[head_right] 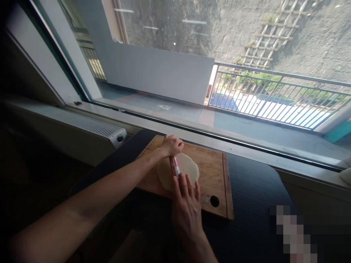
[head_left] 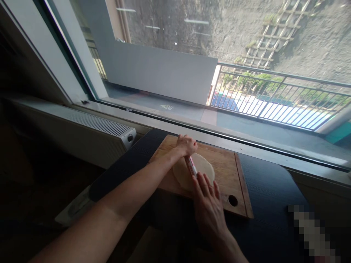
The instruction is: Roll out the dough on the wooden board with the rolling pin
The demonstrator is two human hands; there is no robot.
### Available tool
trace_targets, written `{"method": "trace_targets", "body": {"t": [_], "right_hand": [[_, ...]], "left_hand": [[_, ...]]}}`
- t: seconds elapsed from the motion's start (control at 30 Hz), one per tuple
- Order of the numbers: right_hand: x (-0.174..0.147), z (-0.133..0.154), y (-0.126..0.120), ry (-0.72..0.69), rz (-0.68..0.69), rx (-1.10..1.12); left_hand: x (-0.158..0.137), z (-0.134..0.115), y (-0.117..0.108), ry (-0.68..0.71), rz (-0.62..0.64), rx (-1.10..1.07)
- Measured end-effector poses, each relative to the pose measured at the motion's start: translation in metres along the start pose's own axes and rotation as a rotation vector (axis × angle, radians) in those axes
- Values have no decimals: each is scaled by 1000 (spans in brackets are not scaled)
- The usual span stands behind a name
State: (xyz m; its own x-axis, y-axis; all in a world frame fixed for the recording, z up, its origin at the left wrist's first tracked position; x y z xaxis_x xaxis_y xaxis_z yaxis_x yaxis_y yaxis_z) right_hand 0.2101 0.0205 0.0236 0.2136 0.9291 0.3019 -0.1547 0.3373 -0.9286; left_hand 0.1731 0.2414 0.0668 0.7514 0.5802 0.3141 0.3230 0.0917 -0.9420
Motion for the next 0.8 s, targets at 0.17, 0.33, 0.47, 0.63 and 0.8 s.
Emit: {"method": "trace_targets", "body": {"t": [0.17, 0.33, 0.47, 0.63, 0.8], "right_hand": [[23, -59, -13, 54, -7, -99], [-8, -12, 0, 36, -51, -57], [-22, 15, 2, 133, -113, 4], [30, -40, -14, 285, -100, -30], [42, -56, -14, 304, -88, -62]], "left_hand": [[-10, -2, 2, -144, -44, 19], [-38, -4, -9, -92, -124, 34], [-50, -8, -10, -44, -153, 35], [-32, -10, 2, -65, -136, 19], [-30, -13, 3, -62, -123, 0]]}}
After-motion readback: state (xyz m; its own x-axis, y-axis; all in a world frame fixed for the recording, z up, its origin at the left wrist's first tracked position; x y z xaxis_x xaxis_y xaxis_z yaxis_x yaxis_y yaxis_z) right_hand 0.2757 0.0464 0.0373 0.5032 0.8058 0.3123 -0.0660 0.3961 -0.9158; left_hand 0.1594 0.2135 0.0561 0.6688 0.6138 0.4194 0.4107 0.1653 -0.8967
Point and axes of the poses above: each hand's wrist, its own x-axis towards the middle knuckle, its own y-axis out of the palm, z = x × y, the point moved 4 cm from there along x, towards the middle knuckle, and after that the axes turned 14 degrees about y, right-handed, at the moved point
